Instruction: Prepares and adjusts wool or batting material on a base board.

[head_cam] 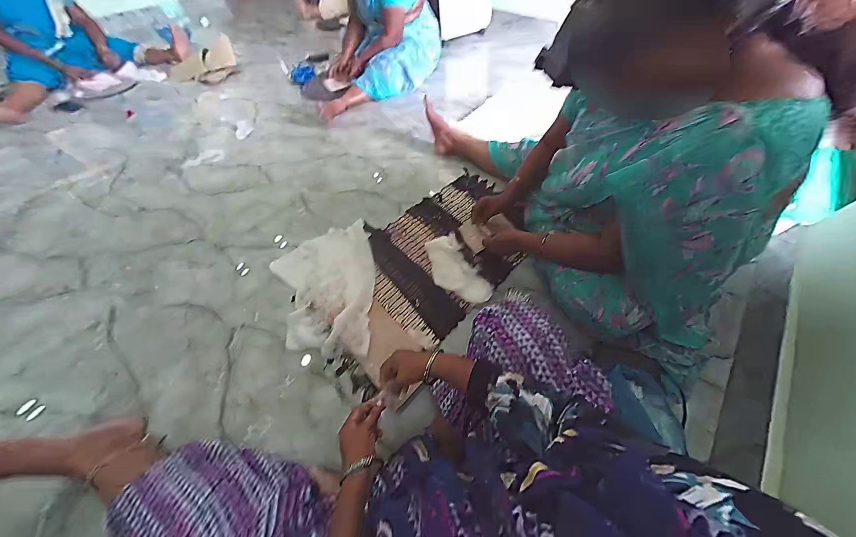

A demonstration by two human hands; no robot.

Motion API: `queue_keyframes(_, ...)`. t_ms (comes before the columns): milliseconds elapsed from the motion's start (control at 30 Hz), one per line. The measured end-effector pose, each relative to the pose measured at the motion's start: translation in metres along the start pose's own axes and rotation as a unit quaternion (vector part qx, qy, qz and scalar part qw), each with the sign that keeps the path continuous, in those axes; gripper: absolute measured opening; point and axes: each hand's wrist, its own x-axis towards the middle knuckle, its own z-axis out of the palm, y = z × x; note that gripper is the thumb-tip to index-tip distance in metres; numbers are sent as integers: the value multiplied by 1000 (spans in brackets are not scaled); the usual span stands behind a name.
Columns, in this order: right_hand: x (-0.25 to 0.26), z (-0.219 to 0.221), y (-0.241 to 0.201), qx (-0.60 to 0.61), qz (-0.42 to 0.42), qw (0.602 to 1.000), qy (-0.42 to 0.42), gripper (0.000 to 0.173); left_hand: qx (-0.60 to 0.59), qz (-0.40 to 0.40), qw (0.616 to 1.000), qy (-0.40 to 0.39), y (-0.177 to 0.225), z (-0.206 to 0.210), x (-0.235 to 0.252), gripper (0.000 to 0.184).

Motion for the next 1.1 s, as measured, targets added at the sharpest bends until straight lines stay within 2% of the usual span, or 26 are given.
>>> queue_keyframes(67,0,0,1,-23,9,1000,16,23,38,-12,999,-18,4,-4,-3,25)
queue_keyframes(167,-4,2,-27,-18,145,989,12,25,44,-36,998,-33,6,-9,-2,27)
queue_keyframes(233,9,-1,7,27,42,998,27,18,-6,-52,998,-31,3,-9,4,34)
queue_keyframes(300,19,-5,18,47,30,998,32,11,-78,-61,995,-19,0,-4,8,39)
queue_keyframes(367,30,-8,21,7,36,998,44,9,-91,-80,993,-5,2,-4,9,39)
queue_keyframes(467,50,-11,35,-89,5,993,72,17,-8,-72,997,16,-3,-8,15,37)
queue_keyframes(567,67,-9,59,-198,18,972,128,41,72,-45,996,4,-11,-13,23,39)
queue_keyframes(633,70,-12,61,-219,34,965,142,48,103,-25,994,7,-16,-13,27,37)
queue_keyframes(733,64,-24,47,-206,49,970,117,46,109,-13,994,6,-20,-8,33,33)
queue_keyframes(867,56,-34,40,-175,33,972,153,36,124,-16,992,-4,-12,5,41,31)
queue_keyframes(967,57,-20,45,-218,-18,958,185,34,187,-26,982,-8,-6,11,44,31)
queue_keyframes(1033,58,4,49,-295,-64,938,169,44,211,-43,977,-5,-5,12,47,31)
queue_keyframes(1100,57,32,56,-367,-90,920,104,56,222,-54,974,-3,-4,11,47,28)
